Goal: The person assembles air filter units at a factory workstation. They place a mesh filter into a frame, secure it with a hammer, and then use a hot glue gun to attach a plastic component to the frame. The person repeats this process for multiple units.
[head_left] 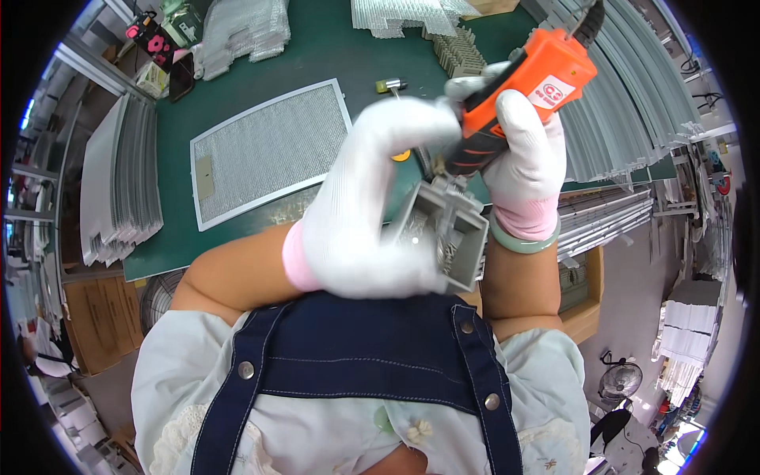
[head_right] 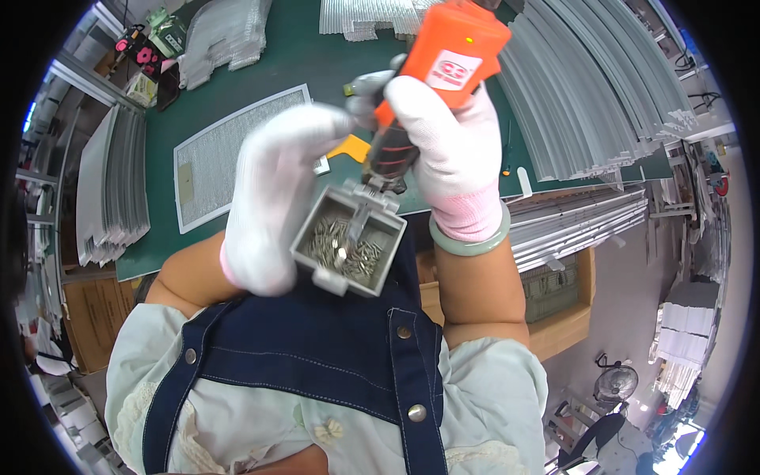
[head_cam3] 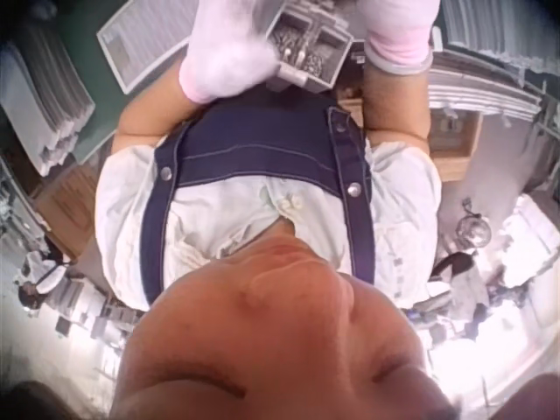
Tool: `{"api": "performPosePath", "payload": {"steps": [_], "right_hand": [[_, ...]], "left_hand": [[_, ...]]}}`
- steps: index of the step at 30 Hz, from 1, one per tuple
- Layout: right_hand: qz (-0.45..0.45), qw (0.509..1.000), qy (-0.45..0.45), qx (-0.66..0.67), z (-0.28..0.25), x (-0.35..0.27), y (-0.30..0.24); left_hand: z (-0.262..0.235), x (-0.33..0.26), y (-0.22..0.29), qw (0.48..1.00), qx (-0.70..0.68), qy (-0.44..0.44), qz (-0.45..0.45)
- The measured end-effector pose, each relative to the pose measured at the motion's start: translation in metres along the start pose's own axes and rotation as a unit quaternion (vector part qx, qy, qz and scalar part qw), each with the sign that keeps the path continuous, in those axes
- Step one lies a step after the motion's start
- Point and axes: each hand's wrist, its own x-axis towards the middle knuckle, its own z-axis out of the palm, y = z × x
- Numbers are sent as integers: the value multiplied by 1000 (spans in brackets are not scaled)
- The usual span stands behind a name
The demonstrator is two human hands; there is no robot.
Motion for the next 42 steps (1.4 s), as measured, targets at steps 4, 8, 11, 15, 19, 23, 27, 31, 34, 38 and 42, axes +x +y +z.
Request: {"api": "performPosePath", "payload": {"steps": [4,8,11,15,19,23,27,31,34,38,42], "right_hand": [[25,990,90,-110,-7,-4,-14],[56,988,83,-121,-11,-5,-12],[76,993,64,-67,-7,-26,-8],[90,988,84,-98,-21,-10,-4],[86,990,102,-35,-20,-21,1],[118,983,121,-67,-32,-26,16],[81,991,108,-19,-33,-37,14],[160,975,109,-109,-49,-34,27],[87,990,106,-36,-48,-41,23],[122,985,106,-67,-66,-32,40],[115,986,119,-12,-65,-43,45]], "left_hand": [[-4,-15,5,932,313,-143,109],[-1,-20,-19,979,165,-106,53],[9,-35,-19,977,143,-144,60],[6,-23,-34,969,191,-141,68],[9,-23,-31,967,176,-154,100],[14,-30,-47,969,197,-152,12],[18,-28,-55,968,188,-152,73],[22,-34,-61,963,216,-163,7],[24,-30,-59,973,166,-153,58],[28,-30,-80,977,158,-142,26],[29,-39,-78,970,182,-159,18]]}}
